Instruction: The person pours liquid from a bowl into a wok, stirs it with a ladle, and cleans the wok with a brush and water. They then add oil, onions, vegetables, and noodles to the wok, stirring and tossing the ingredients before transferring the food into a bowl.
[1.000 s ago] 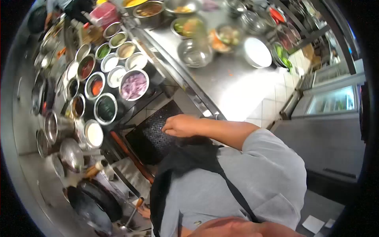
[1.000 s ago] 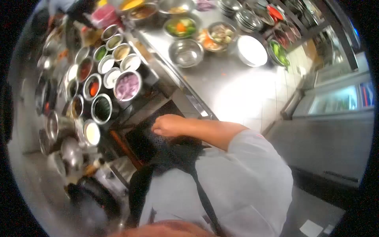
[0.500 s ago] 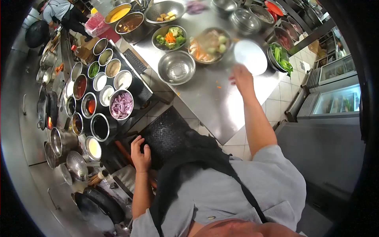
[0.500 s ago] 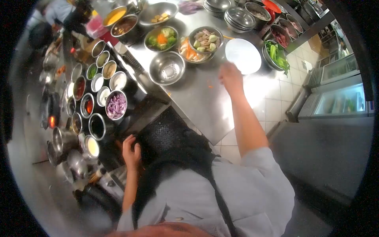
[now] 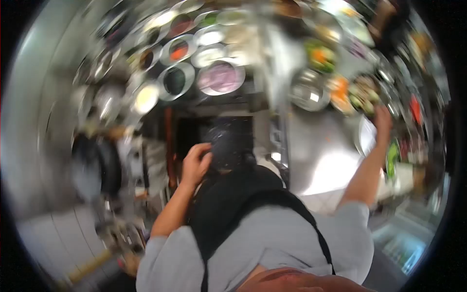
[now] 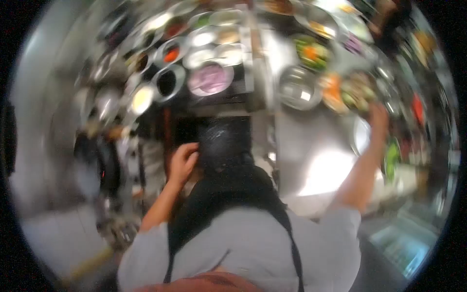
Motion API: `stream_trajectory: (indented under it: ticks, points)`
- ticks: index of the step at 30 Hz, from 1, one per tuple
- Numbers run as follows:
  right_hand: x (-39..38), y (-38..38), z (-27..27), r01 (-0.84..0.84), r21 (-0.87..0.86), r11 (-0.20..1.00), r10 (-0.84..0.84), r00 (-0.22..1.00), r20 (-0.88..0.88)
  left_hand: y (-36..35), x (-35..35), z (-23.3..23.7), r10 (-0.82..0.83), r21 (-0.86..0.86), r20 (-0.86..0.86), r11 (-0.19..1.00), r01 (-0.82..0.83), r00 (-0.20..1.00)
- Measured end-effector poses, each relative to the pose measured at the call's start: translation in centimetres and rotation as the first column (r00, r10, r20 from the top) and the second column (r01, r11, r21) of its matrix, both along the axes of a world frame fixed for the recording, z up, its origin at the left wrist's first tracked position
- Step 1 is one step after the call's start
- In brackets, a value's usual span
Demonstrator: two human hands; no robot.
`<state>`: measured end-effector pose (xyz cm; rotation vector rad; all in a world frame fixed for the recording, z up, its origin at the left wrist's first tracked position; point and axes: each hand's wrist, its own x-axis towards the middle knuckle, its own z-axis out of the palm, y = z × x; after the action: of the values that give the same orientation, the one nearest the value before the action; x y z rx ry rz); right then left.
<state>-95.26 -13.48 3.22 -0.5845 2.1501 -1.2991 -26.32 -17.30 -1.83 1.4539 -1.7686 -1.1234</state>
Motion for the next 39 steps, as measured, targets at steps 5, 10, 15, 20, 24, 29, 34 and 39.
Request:
stream_trajectory:
  ticks: [5, 10, 15, 20, 24, 29, 34, 39]
  points:
    - [20.4, -4.4, 10.0, -0.509, -0.046, 0.860, 0.510, 0.850, 0.130, 1.0, 0.6, 4.6, 0.067, 0.137, -0.257, 0.990, -0.032, 0.964]
    - [42.7, -8.9, 4.6, -0.883, -0.040, 0.468, 0.855, 0.441, 0.274, 2.4, 4.5, 8.3, 0.296, 0.384, -0.456, 0.916, -0.115, 0.839]
    - [61.5, -10.2, 1.5, -0.991, -0.038, -0.126, 0.968, -0.131, 0.215, 9.7, 16.5, 3.5, 0.646, 0.154, -0.163, 0.763, -0.627, 0.746]
    - [79.7, -9.7, -1.3, -0.835, 0.074, -0.545, 0.835, -0.532, 0.140, 22.6, 24.4, 3.4, 0.920, 0.137, -0.208, 0.363, -0.922, 0.331]
    - [94.3, -4.7, -5.6, -0.620, 0.361, -0.696, 0.573, -0.783, -0.241, 32.6, 26.1, 1.1, 0.982, 0.237, -0.165, -0.051, -0.970, -0.092]
    - [103.4, 0.7, -12.2, -0.510, 0.586, -0.630, 0.433, -0.857, -0.281, 37.0, 25.3, 2.5, 0.912, 0.319, -0.138, -0.329, -0.888, -0.387]
    - [104.4, 0.6, -11.6, -0.715, 0.542, -0.441, 0.696, -0.654, -0.297, 38.2, 26.2, -0.5, 0.894, 0.250, -0.147, -0.380, -0.891, -0.423]
    - [101.4, -4.5, -9.1, -0.687, 0.332, -0.647, 0.704, -0.705, -0.087, 35.0, 29.3, 0.9, 0.912, 0.252, -0.187, -0.314, -0.915, -0.365]
